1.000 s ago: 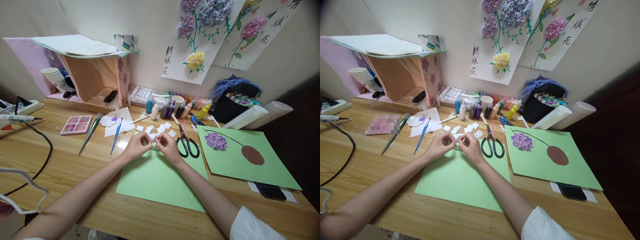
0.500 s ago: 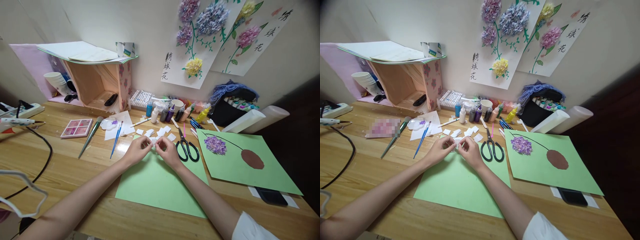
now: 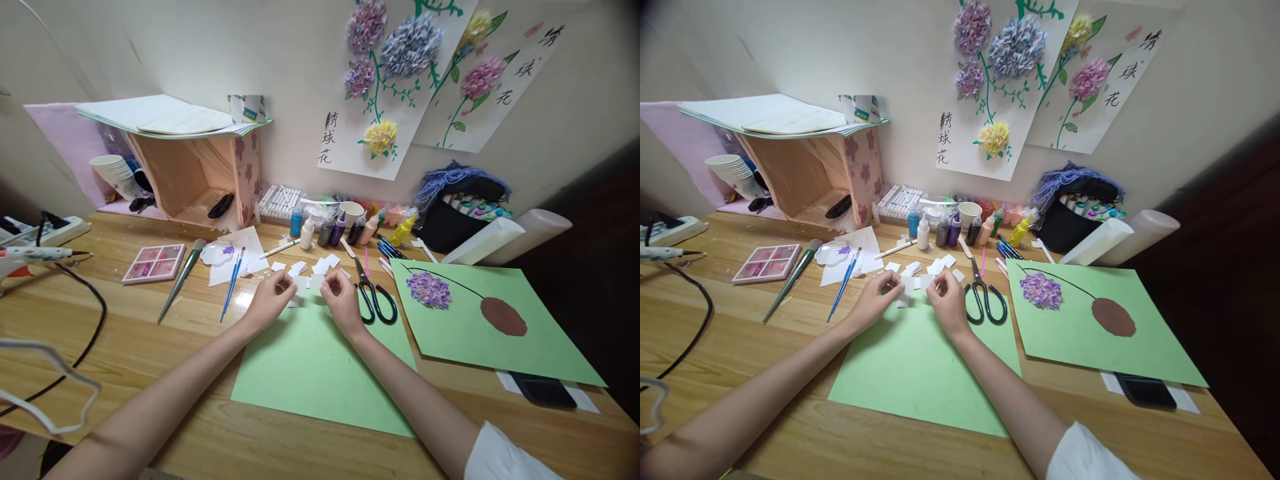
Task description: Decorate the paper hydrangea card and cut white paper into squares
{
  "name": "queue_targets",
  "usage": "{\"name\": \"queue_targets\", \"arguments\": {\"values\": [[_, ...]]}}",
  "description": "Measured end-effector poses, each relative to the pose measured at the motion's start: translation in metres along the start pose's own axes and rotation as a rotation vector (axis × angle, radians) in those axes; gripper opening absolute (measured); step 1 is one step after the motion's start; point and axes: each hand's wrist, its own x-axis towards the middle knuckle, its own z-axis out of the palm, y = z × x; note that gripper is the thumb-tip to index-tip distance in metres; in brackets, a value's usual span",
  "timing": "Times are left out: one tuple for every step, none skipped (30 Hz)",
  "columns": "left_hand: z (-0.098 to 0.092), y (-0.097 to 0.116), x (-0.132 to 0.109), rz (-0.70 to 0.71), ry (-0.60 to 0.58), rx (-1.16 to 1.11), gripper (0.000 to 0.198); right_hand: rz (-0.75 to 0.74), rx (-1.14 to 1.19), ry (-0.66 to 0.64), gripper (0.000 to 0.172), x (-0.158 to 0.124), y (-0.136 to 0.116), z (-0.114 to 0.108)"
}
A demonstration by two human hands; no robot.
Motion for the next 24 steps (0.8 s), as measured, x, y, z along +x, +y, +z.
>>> {"name": "queue_targets", "arguments": {"values": [[0.000, 0.000, 0.000, -0.002, 0.009, 0.003, 0.011, 0.002, -0.028, 0.050, 0.009, 0.001, 0.001, -0.001], [-0.001, 0.000, 0.000, 0.001, 0.008, 0.013, 0.011, 0.000, -0.068, 0.101, 0.010, 0.001, 0.002, -0.002], [0.000, 0.000, 0.000, 0.014, -0.001, 0.032, 0.011, -0.011, -0.123, 0.148, 0.011, 0.002, 0.003, -0.003], [0.000, -0.001, 0.000, 0.040, -0.022, 0.056, 0.011, -0.034, -0.192, 0.182, 0.011, 0.002, 0.004, -0.004], [0.001, -0.001, -0.001, 0.078, -0.051, 0.086, 0.012, -0.064, -0.271, 0.205, 0.012, 0.002, 0.005, -0.005], [0.003, -0.001, -0.002, 0.120, -0.083, 0.120, 0.011, -0.091, -0.351, 0.215, 0.011, 0.002, 0.006, -0.005], [0.004, -0.001, -0.003, 0.159, -0.110, 0.158, 0.010, -0.105, -0.422, 0.219, 0.010, 0.002, 0.007, -0.006], [0.005, -0.001, -0.004, 0.188, -0.126, 0.197, 0.009, -0.106, -0.477, 0.226, 0.009, 0.002, 0.008, -0.006], [0.005, -0.001, -0.004, 0.204, -0.128, 0.235, 0.010, -0.098, -0.511, 0.240, 0.009, 0.002, 0.008, -0.006], [0.004, -0.001, -0.005, 0.211, -0.120, 0.276, 0.014, -0.091, -0.525, 0.257, 0.009, 0.002, 0.008, -0.006], [0.002, 0.000, -0.004, 0.210, -0.109, 0.319, 0.017, -0.095, -0.522, 0.274, 0.010, 0.001, 0.007, -0.006], [-0.001, 0.000, -0.004, 0.207, -0.101, 0.362, 0.020, -0.116, -0.506, 0.282, 0.010, 0.001, 0.006, -0.006], [-0.005, 0.001, -0.002, 0.204, -0.102, 0.404, 0.021, -0.151, -0.484, 0.276, 0.011, 0.000, 0.005, -0.006], [-0.010, 0.001, -0.001, 0.201, -0.118, 0.446, 0.021, -0.196, -0.462, 0.244, 0.011, -0.001, 0.003, -0.007], [-0.014, 0.002, 0.000, 0.200, -0.143, 0.481, 0.020, -0.241, -0.446, 0.191, 0.012, -0.002, 0.001, -0.007], [-0.018, 0.002, 0.001, 0.203, -0.174, 0.508, 0.020, -0.283, -0.440, 0.123, 0.013, -0.003, -0.002, -0.006], [-0.021, 0.002, 0.002, 0.208, -0.200, 0.524, 0.019, -0.318, -0.444, 0.049, 0.014, -0.003, -0.004, -0.006], [-0.022, 0.001, 0.003, 0.216, -0.219, 0.528, 0.018, -0.346, -0.456, -0.022, 0.015, -0.004, -0.005, -0.006], [-0.023, 0.001, 0.003, 0.224, -0.230, 0.522, 0.017, -0.364, -0.472, -0.080, 0.015, -0.005, -0.007, -0.005], [-0.022, 0.000, 0.003, 0.229, -0.232, 0.506, 0.015, -0.374, -0.486, -0.121, 0.016, -0.005, -0.008, -0.005], [-0.022, 0.000, 0.003, 0.229, -0.230, 0.484, 0.013, -0.379, -0.493, -0.145, 0.016, -0.006, -0.009, -0.004], [-0.021, -0.001, 0.003, 0.226, -0.232, 0.455, 0.012, -0.384, -0.492, -0.166, 0.016, -0.006, -0.009, -0.004], [-0.020, -0.002, 0.004, 0.219, -0.238, 0.419, 0.011, -0.389, -0.486, -0.188, 0.015, -0.006, -0.010, -0.004], [-0.019, -0.004, 0.005, 0.207, -0.248, 0.378, 0.011, -0.397, -0.477, -0.212, 0.014, -0.006, -0.010, -0.004]]}}
